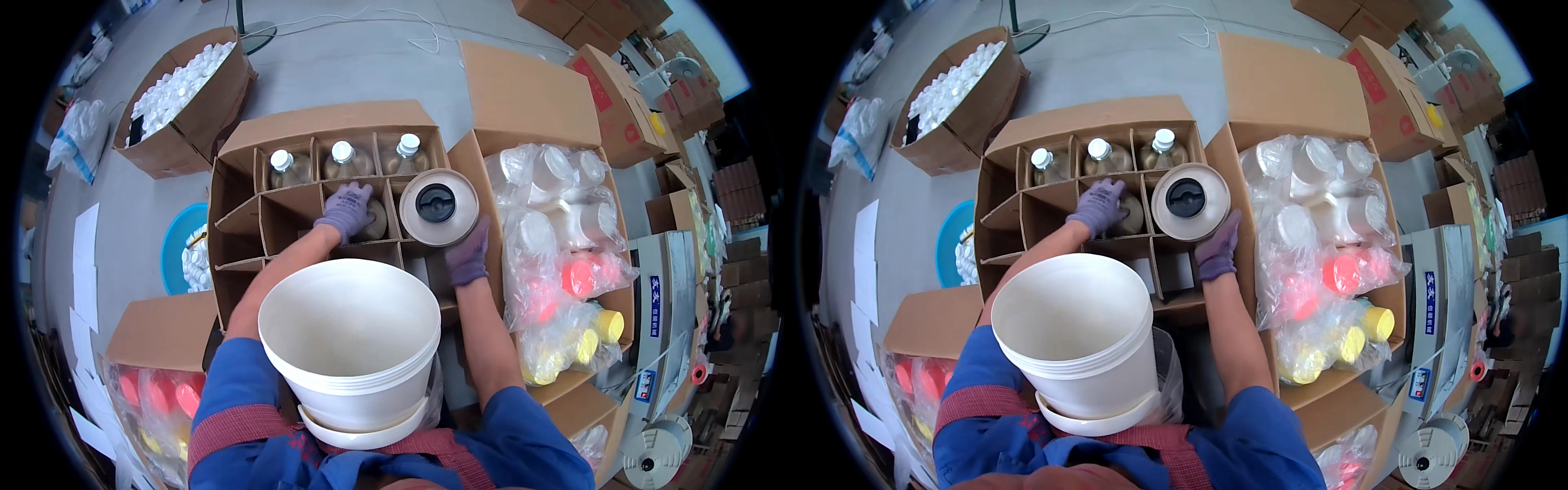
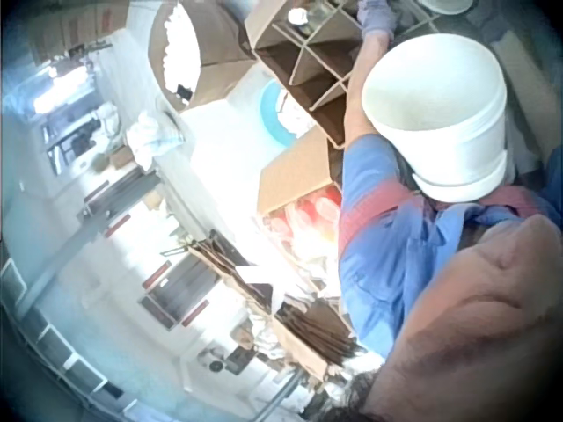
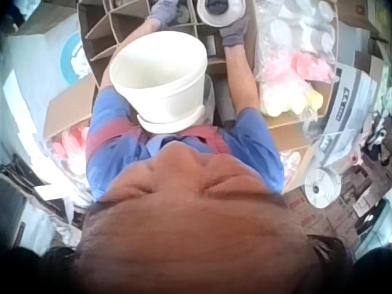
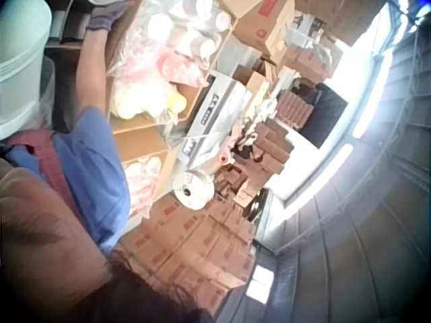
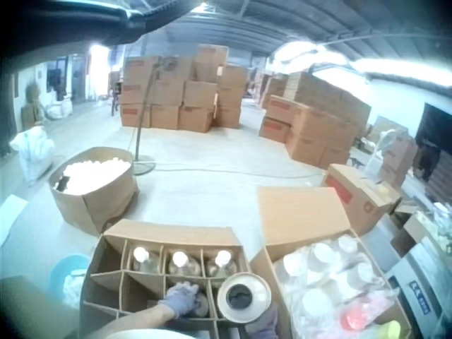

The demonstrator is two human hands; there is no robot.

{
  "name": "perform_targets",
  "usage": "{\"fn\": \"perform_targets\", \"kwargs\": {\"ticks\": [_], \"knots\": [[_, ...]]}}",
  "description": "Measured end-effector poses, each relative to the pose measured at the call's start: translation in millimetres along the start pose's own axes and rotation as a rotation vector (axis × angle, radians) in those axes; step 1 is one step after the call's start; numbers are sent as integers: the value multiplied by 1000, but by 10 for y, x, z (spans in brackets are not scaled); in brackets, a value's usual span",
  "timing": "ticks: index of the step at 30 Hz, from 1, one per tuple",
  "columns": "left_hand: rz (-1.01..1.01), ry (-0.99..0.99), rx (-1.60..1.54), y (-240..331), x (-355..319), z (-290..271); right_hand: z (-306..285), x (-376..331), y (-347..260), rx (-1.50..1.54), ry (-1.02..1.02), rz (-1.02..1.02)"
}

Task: The person assembles plastic containers by placing internal metal components and lids onto buckets and then packs the finished containers into large cardboard boxes with dividers.

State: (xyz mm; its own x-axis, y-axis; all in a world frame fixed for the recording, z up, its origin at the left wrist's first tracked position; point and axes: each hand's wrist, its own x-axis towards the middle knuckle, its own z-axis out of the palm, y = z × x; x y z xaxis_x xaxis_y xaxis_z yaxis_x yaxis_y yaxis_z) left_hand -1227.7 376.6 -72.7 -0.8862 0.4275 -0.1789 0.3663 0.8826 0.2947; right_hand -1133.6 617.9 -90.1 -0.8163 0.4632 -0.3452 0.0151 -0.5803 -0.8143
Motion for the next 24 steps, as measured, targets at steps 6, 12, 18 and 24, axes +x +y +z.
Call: {"fn": "perform_targets", "kwargs": {"ticks": [6,12,18,24], "knots": [[418,686,-178,568,-1179,-2079,148,-731,-277,-849,-100,-723],[967,489,-26,1168,-2745,-3150,1733,-1421,-1182,160,-954,70],[369,845,-923,436,-2308,-3308,1693,-2083,-1473,31,-1149,109],[447,-13,-1025,329,-2548,-3106,1085,-2245,-905,-235,-1119,-93]]}}
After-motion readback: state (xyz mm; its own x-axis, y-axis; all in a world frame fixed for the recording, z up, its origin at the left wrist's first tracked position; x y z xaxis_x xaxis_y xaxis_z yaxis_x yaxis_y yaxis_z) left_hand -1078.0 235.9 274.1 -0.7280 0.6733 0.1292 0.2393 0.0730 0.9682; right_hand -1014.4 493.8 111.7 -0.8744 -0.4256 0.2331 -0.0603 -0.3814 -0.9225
